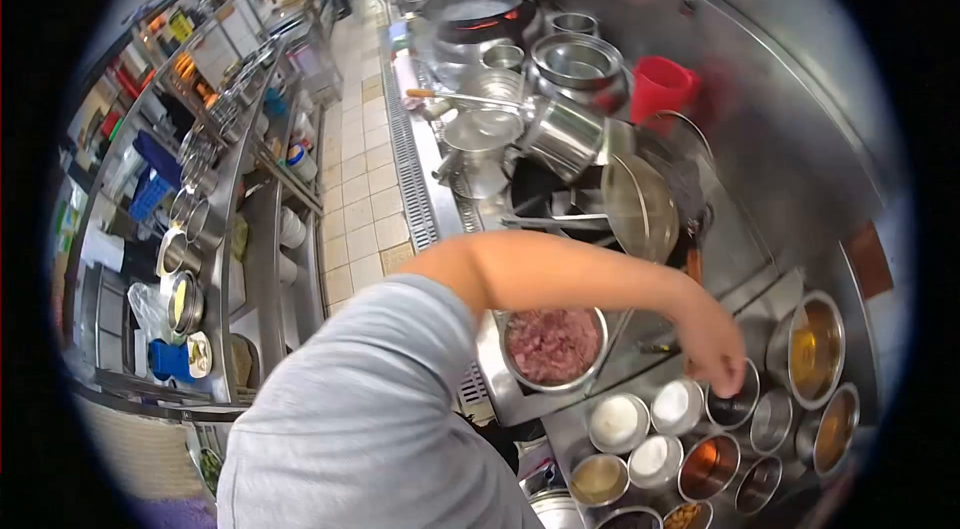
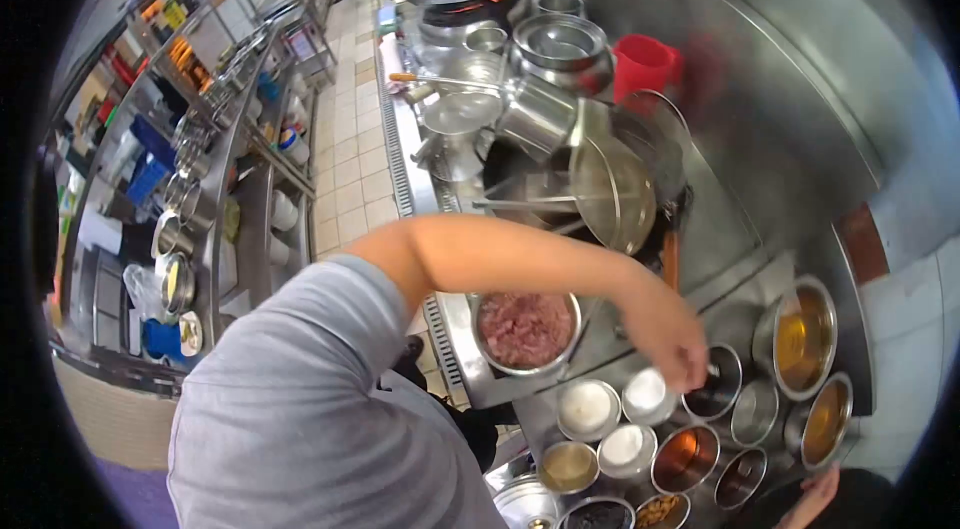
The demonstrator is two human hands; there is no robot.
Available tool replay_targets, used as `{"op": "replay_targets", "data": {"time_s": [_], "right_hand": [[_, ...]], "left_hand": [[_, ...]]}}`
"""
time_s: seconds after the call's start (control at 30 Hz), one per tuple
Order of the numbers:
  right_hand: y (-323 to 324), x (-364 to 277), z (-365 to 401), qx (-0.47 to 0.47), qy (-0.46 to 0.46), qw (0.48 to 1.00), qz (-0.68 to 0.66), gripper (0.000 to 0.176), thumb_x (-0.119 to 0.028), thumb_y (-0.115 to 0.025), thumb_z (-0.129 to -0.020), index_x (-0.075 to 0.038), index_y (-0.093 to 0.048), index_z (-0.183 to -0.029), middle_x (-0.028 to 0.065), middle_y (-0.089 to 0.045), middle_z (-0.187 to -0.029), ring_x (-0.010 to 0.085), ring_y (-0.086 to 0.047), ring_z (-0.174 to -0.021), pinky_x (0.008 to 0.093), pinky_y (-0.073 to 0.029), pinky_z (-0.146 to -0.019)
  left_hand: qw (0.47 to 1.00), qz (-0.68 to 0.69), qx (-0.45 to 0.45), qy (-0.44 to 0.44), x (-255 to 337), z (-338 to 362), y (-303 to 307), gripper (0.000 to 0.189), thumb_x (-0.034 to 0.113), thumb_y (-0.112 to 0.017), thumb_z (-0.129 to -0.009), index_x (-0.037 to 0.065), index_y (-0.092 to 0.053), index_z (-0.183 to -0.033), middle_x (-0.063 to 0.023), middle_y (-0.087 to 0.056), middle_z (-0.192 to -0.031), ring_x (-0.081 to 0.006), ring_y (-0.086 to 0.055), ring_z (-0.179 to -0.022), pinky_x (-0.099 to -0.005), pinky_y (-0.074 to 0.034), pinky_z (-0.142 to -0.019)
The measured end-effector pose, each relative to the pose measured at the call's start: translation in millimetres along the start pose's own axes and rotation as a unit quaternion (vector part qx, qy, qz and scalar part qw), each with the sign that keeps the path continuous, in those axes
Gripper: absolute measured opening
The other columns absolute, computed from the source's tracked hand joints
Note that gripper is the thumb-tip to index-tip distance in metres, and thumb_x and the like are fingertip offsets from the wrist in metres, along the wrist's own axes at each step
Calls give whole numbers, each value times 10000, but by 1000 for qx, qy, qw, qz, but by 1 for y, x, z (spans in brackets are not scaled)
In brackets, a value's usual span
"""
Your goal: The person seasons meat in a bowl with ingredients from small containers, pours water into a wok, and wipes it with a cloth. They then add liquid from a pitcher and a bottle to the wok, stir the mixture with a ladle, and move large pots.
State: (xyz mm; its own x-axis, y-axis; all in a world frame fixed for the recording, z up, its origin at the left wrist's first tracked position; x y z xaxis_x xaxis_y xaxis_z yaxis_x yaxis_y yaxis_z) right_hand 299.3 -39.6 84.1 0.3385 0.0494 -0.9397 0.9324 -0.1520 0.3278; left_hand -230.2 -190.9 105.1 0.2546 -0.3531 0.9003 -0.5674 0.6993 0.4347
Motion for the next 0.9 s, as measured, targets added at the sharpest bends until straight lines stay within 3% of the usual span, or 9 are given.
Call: {"op": "replay_targets", "data": {"time_s": [0.03, 0.1, 0.13, 0.2, 0.3, 0.4, 0.5, 0.6, 0.9], "right_hand": [[-19, -45, 22, -7, 8, 1000, 0, 326, -287, -492, -1001, -50, -580, -1206, -49, -452, -747, 52, -376, -648, 212, -320, -594], [-73, -141, 59, 63, 59, 994, 61, 531, -344, -593, -932, -7, -507, -1333, 234, -550, -1294, 225, -549, -1020, 393, -432, -895], [-103, -181, 74, 26, 132, 984, 117, 367, -305, -559, -954, 42, -651, -1032, 170, -668, -869, 276, -574, -781, 402, -461, -773], [-174, -213, 67, -90, 182, 979, -25, 343, -275, -462, -1015, -62, -528, -1276, -58, -423, -779, 58, -346, -659, 207, -311, -606], [-312, -292, 108, -152, 197, 964, -93, 347, -274, -476, -1008, -61, -538, -1275, -20, -567, -1020, 47, -491, -877, 198, -377, -752], [-493, -378, 188, -141, 239, 960, 44, 312, -282, -554, -966, -80, -614, -1196, -15, -598, -1190, 53, -535, -1002, 206, -401, -847], [-661, -417, 233, -325, 223, 918, -43, 223, -225, -584, -939, -90, -642, -1107, -53, -564, -882, 30, -491, -755, 180, -392, -654], [-815, -428, 268, -380, 125, 913, -80, 102, -120, -540, -918, -88, -625, -965, -32, -569, -800, 48, -529, -667, 195, -424, -579], [-1208, -331, 241, -417, 108, 900, 68, 192, -167, -574, -901, -2, -668, -873, 77, -649, -675, 132, -605, -538, 282, -467, -442]], "left_hand": [[996, 59, -55, 39, 24, 63, 16, 455, 396, -557, -951, 85, -572, -1282, -63, -680, -1012, -146, -619, -923, -315, -469, -803], [988, 122, -15, 91, 46, 191, 39, 519, 409, -561, -952, 61, -519, -1334, -103, -645, -1126, -150, -612, -974, -287, -466, -878], [979, 165, 46, 111, 41, 255, 50, 539, 380, -585, -943, 40, -493, -1351, -124, -635, -1147, -167, -609, -1005, -311, -467, -898], [953, 132, 224, 156, 47, 381, 69, 460, 267, -590, -943, 21, -506, -1322, -119, -637, -1143, -172, -607, -1028, -309, -472, -909], [801, 180, 548, 161, 29, 553, 80, 164, 229, -594, -939, 75, -588, -995, -25, -644, -869, -93, -608, -751, -229, -480, -671], [719, 276, 634, 65, -13, 693, 79, 98, 169, -591, -928, 81, -565, -961, -14, -608, -794, -90, -573, -657, -226, -462, -583], [563, 436, 694, -107, -72, 774, 90, 60, 111, -573, -906, 109, -524, -942, -12, -589, -745, -114, -535, -600, -246, -446, -539], [475, 498, 721, -81, -111, 805, 128, 66, 117, -576, -905, 105, -532, -952, -10, -601, -759, -110, -541, -614, -271, -465, -559], [563, 334, 731, 193, -260, 832, 313, 189, 196, -606, -886, 85, -618, -1039, -28, -655, -819, -156, -626, -706, -329, -515, -629]]}}
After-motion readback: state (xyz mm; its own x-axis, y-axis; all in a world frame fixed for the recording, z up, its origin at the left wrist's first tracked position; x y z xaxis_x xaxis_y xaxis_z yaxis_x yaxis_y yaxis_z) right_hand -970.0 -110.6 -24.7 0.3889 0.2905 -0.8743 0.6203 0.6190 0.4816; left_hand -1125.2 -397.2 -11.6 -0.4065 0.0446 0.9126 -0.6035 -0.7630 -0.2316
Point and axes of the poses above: each hand's wrist, its own z-axis away from the middle knuckle, its own y-axis out of the back of the hand, x = y × z, the point moved 1 cm from there along -z, towards the middle knuckle
